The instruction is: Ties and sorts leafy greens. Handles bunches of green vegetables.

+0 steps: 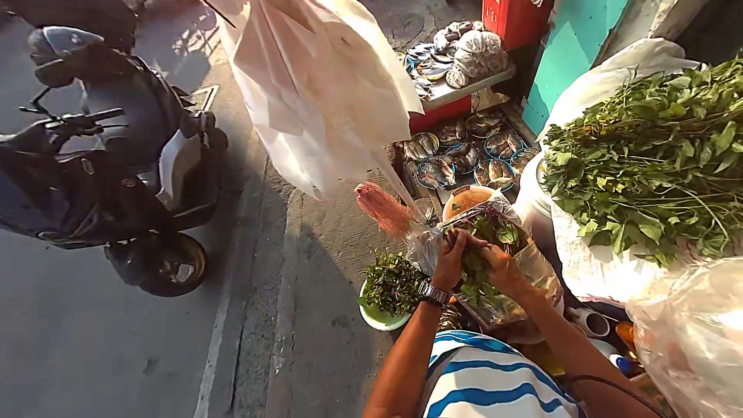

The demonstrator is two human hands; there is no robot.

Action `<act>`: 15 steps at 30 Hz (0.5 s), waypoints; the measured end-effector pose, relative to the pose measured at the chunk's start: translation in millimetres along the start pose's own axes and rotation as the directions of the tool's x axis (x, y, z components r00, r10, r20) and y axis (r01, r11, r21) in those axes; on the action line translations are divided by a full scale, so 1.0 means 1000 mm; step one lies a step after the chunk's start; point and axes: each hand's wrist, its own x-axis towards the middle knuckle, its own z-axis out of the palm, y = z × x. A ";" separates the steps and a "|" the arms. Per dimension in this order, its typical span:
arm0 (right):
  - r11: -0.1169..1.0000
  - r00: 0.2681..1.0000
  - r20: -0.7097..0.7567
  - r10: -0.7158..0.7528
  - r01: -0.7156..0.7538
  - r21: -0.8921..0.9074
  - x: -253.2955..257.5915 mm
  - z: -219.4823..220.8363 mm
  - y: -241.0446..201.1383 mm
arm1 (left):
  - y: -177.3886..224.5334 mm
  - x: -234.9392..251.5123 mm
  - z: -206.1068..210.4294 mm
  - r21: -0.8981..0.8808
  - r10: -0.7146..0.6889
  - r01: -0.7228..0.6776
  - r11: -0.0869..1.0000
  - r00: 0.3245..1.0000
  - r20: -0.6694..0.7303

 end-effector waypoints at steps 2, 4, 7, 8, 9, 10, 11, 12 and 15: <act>0.997 0.999 0.042 0.030 -0.033 0.069 -0.001 0.007 0.012 | -0.009 0.002 -0.010 -0.075 -0.026 0.020 0.997 0.997 -0.077; 0.994 0.996 0.078 0.032 -0.040 0.105 -0.004 0.017 0.030 | -0.015 0.003 -0.022 -0.119 -0.042 0.025 0.993 0.989 -0.142; 0.987 0.985 0.171 0.031 -0.057 0.153 -0.004 0.030 0.039 | -0.023 0.004 -0.037 -0.151 -0.084 0.055 0.987 0.978 -0.193; 0.981 0.974 0.221 0.043 -0.083 0.174 -0.004 0.032 0.037 | -0.026 0.003 -0.039 -0.171 -0.123 0.085 0.982 0.967 -0.223; 0.971 0.960 0.272 0.061 -0.120 0.206 -0.003 0.033 0.035 | -0.030 0.004 -0.043 -0.192 -0.168 0.120 0.974 0.950 -0.262; 0.953 0.947 0.307 0.090 -0.172 0.250 0.000 0.033 0.035 | -0.034 0.005 -0.047 -0.209 -0.201 0.140 0.968 0.929 -0.311; 0.925 0.934 0.328 0.140 -0.242 0.294 0.004 0.033 0.039 | -0.037 0.006 -0.052 -0.217 -0.226 0.153 0.964 0.903 -0.366; 0.894 0.923 0.325 0.205 -0.312 0.322 0.009 0.035 0.050 | -0.038 0.007 -0.057 -0.227 -0.247 0.161 0.961 0.867 -0.432; 0.802 0.815 0.263 0.516 -0.567 0.186 0.021 0.037 0.097 | -0.035 0.006 -0.075 -0.315 -0.300 0.146 0.938 0.795 -0.527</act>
